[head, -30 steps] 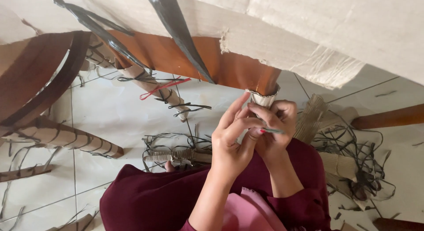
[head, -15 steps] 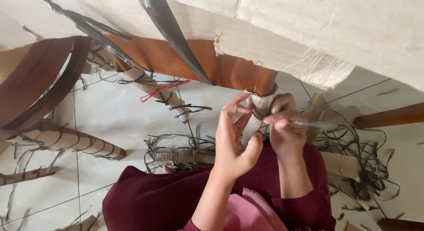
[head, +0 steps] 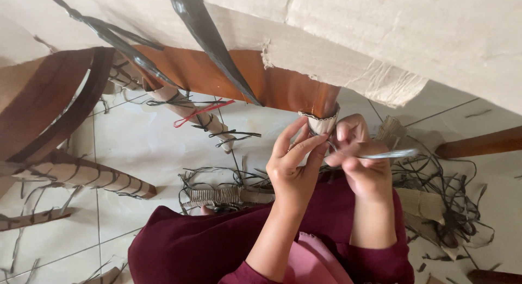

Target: Wrapping wooden furniture legs with protective paper and securing them with plastic ties using a hook tool.

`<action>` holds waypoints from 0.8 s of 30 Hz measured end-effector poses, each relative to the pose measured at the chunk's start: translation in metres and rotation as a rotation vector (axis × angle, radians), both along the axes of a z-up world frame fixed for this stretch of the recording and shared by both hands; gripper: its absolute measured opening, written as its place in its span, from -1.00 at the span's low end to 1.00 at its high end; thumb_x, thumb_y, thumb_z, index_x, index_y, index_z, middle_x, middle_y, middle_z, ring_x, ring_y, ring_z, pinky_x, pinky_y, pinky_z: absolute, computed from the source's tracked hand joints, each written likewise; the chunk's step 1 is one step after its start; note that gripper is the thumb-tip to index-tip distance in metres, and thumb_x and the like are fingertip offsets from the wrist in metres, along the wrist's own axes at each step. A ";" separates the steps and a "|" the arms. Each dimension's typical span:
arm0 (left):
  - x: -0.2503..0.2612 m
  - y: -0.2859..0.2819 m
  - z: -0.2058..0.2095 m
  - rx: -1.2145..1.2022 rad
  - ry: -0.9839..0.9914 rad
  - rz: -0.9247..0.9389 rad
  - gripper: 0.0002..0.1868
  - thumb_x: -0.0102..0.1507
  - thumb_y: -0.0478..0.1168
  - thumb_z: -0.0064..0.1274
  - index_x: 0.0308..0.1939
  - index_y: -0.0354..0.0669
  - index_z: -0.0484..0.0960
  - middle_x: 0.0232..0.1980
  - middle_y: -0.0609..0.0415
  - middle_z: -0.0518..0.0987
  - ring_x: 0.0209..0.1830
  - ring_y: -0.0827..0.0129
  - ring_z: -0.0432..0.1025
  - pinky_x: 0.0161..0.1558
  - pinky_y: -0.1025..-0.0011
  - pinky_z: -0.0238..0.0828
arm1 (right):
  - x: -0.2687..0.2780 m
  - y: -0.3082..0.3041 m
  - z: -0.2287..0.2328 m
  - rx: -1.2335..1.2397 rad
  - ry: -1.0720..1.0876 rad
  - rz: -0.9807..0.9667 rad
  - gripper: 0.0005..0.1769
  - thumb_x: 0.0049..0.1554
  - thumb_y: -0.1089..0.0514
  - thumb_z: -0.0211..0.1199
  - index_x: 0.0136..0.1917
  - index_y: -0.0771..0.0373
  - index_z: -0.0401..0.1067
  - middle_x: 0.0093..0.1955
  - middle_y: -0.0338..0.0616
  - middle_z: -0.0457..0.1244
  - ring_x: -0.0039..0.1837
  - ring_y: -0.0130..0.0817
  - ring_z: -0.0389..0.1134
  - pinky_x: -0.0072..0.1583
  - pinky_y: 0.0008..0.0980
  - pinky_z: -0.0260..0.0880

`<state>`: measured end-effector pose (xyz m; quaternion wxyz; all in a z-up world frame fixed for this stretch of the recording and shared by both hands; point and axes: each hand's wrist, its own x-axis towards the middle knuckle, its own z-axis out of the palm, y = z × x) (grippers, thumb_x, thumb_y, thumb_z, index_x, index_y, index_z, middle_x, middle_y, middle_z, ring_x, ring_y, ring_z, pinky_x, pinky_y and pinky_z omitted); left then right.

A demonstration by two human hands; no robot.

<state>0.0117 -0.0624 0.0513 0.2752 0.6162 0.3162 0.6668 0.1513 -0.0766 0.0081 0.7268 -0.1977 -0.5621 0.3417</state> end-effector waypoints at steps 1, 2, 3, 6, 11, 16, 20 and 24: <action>-0.001 0.000 0.003 0.003 0.002 0.002 -0.83 0.17 -0.42 0.33 -0.20 -0.10 0.79 0.12 -0.19 0.64 0.04 0.08 0.64 0.13 0.29 0.66 | -0.010 -0.012 0.020 0.003 0.002 0.002 -0.60 0.21 -0.09 0.31 -0.20 0.31 0.57 0.13 -0.09 0.05 0.21 -0.13 0.24 0.23 -0.16 0.34; -0.002 0.000 0.006 0.000 -0.008 -0.007 -0.82 0.18 -0.44 0.32 -0.20 -0.09 0.78 0.07 -0.15 0.63 0.06 0.03 0.63 0.09 0.25 0.68 | -0.019 -0.024 0.040 -0.186 -0.201 -0.287 -0.69 0.15 0.06 0.38 0.08 0.29 0.53 0.02 -0.14 0.06 0.00 -0.30 0.20 0.05 -0.34 0.34; -0.002 0.000 0.009 -0.004 -0.017 -0.016 -0.81 0.18 -0.45 0.31 -0.21 -0.09 0.78 0.01 -0.10 0.61 0.08 -0.03 0.61 0.05 0.21 0.69 | -0.028 -0.035 0.060 -0.377 -0.404 -0.574 -0.44 0.09 0.20 0.46 0.36 0.28 0.48 -0.09 -0.19 0.07 -0.21 -0.47 0.17 -0.12 -0.52 0.34; -0.002 -0.001 0.010 0.009 -0.027 -0.012 -0.82 0.18 -0.45 0.32 -0.22 -0.08 0.79 -0.10 -0.02 0.58 0.08 -0.05 0.61 0.01 0.20 0.70 | -0.023 -0.042 0.047 -0.491 -0.455 -0.729 -0.32 0.17 0.21 0.41 0.48 0.42 0.28 -0.14 -0.15 0.02 -0.28 -0.44 0.16 -0.18 -0.40 0.30; 0.000 -0.002 0.015 0.062 -0.036 -0.062 -0.83 0.17 -0.47 0.32 -0.23 -0.14 0.79 -0.21 0.00 0.62 -0.01 -0.07 0.64 0.08 0.11 0.66 | -0.010 -0.050 0.062 -0.464 -0.668 -0.776 -0.95 0.14 0.28 0.43 -0.09 0.21 0.60 -0.35 -0.13 0.22 -0.34 -0.20 0.35 -0.26 -0.32 0.31; -0.001 0.001 0.019 0.125 0.020 -0.093 -0.86 0.20 -0.44 0.31 -0.22 -0.13 0.80 -0.30 0.08 0.66 -0.16 0.09 0.68 0.22 0.09 0.58 | -0.013 -0.057 0.077 -0.248 -0.748 -0.785 -0.91 0.17 0.21 0.40 -0.19 0.19 0.59 -0.38 -0.16 0.22 -0.37 -0.25 0.28 -0.26 -0.37 0.31; -0.008 0.007 0.021 0.240 0.219 -0.216 -0.79 0.38 -0.50 0.07 0.03 -0.19 0.67 -0.13 0.04 0.58 -0.16 0.38 0.52 0.49 -0.02 0.40 | -0.017 -0.059 0.088 -0.146 -0.811 -0.688 -0.88 0.23 0.27 0.23 -0.03 0.41 0.48 -0.17 0.01 0.27 -0.22 -0.25 0.30 -0.12 -0.32 0.30; -0.004 0.009 0.017 0.222 0.267 -0.226 -0.82 0.41 -0.43 0.05 0.02 -0.13 0.68 -0.15 0.09 0.57 -0.21 0.41 0.52 0.54 -0.03 0.30 | -0.017 -0.060 0.069 -0.083 -0.838 -0.798 -0.87 0.16 0.28 0.35 0.00 0.35 0.56 -0.04 0.02 0.37 -0.08 -0.16 0.42 0.29 -0.06 0.47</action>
